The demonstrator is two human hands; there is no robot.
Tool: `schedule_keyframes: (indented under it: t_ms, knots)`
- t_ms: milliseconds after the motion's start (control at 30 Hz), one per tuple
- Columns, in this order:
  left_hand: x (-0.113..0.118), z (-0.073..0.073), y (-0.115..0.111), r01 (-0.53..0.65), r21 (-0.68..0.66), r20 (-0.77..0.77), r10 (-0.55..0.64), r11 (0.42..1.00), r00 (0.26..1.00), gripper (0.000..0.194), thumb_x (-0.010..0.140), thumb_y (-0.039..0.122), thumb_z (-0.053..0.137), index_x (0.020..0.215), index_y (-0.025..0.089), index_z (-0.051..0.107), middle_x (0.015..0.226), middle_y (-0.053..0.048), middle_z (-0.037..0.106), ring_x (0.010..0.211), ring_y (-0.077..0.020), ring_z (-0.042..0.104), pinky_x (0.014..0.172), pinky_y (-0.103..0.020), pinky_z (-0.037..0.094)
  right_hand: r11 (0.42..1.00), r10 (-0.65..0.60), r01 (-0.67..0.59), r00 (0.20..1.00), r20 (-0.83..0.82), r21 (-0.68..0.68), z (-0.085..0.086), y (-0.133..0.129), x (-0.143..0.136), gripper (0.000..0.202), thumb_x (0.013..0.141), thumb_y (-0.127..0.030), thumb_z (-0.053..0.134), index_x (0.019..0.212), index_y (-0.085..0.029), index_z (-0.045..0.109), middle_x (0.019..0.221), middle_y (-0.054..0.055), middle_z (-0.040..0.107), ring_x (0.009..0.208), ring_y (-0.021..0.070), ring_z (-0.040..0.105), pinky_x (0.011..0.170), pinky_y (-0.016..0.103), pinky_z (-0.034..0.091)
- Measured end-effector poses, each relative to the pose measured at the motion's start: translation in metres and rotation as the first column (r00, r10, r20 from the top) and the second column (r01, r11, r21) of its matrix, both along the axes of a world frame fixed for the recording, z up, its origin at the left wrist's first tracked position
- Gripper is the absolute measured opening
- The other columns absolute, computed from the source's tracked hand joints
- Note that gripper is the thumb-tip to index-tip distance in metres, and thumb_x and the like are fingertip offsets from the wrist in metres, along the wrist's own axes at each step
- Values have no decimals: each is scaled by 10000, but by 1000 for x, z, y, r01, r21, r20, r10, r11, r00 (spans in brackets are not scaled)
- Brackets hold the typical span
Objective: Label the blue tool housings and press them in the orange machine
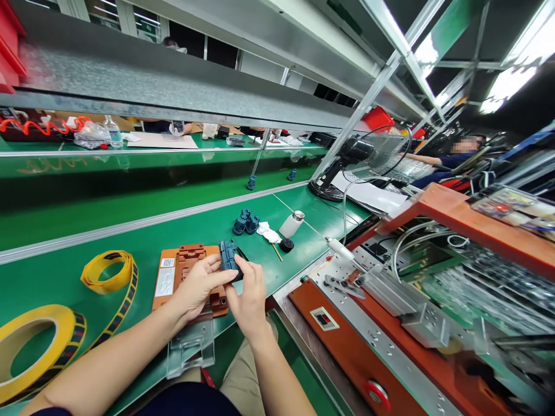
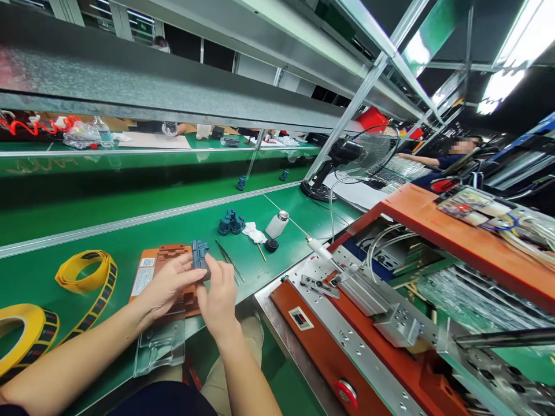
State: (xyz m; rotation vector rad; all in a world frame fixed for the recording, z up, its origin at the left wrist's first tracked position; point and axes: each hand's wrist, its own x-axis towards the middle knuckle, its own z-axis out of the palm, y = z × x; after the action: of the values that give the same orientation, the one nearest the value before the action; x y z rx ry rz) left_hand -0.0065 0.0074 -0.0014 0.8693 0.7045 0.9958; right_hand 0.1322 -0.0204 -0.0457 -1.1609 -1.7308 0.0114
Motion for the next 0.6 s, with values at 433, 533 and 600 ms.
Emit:
schedule_keyframes:
  t_ms: [433, 533, 600]
  knots:
    - [31, 8, -14, 121, -172, -66, -134, 978, 989, 416, 752, 381, 851, 1123, 228, 740, 1198, -75, 716, 975, -184, 668, 854, -286, 539, 961, -263, 251, 959, -107, -113, -22, -88, 132, 195, 958, -283, 589, 1120, -256, 695, 992, 78, 715, 853, 239, 709, 721, 345, 621]
    - [56, 12, -18, 214, -129, -122, -230, 968, 966, 455, 730, 420, 861, 1121, 222, 737, 1128, -66, 717, 970, -186, 646, 863, -287, 504, 883, -469, 470, 880, -70, -13, -31, -130, 174, 158, 940, -317, 612, 1027, -267, 735, 977, 65, 742, 845, 254, 729, 723, 349, 615]
    - [73, 14, -21, 298, -60, -211, -304, 953, 929, 480, 734, 435, 850, 1145, 221, 724, 1096, -55, 709, 995, -200, 629, 914, -309, 469, 773, -626, 632, 775, -89, 59, -31, -162, 199, 152, 912, -343, 649, 1002, -273, 750, 979, 73, 747, 837, 279, 727, 752, 395, 600]
